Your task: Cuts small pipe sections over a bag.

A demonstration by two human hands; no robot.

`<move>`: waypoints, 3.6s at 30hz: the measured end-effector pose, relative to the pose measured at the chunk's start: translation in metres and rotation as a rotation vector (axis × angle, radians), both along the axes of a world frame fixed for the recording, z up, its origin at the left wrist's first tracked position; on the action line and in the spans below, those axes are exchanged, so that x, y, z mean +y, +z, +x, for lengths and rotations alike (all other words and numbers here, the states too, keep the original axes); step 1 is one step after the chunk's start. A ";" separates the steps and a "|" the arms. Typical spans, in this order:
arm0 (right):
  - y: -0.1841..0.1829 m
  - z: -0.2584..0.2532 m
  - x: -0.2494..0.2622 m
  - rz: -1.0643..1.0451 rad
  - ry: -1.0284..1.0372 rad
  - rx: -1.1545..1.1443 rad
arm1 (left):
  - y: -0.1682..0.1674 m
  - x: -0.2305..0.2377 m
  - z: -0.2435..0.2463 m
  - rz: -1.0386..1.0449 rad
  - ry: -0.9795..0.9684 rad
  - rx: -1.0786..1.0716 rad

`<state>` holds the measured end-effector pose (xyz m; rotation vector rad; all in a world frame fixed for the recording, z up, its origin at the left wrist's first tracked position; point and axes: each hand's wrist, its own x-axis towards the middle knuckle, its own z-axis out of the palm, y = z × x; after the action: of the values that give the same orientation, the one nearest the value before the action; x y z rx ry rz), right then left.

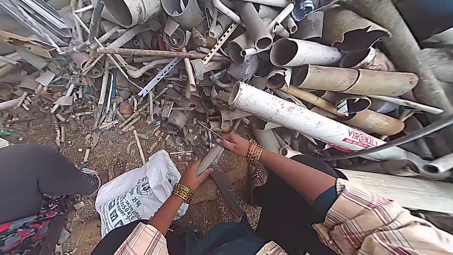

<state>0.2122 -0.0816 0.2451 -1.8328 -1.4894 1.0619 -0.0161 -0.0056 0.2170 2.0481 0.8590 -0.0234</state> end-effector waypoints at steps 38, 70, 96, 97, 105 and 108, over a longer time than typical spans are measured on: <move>-0.043 -0.003 0.005 -0.481 -0.282 0.163 | 0.024 0.004 -0.028 -0.982 0.053 -0.246; -0.028 -0.014 0.011 -0.216 -0.125 0.220 | 0.001 0.006 -0.006 -0.197 0.043 0.355; -0.033 -0.014 0.011 -0.155 -0.001 -0.123 | 0.005 0.000 -0.007 -0.020 -0.006 0.314; -0.032 -0.015 0.011 -0.167 0.006 -0.136 | 0.006 -0.001 -0.007 0.000 -0.009 0.325; -0.028 -0.009 0.010 -0.111 0.095 -0.187 | 0.007 -0.005 -0.008 0.001 -0.018 0.244; -0.027 -0.006 0.009 -0.102 0.152 -0.183 | 0.006 -0.005 -0.009 -0.016 -0.020 0.224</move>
<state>0.2061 -0.0724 0.2177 -1.9570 -1.7343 1.0822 -0.0248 -0.0109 0.2225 2.0653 0.9716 -0.2749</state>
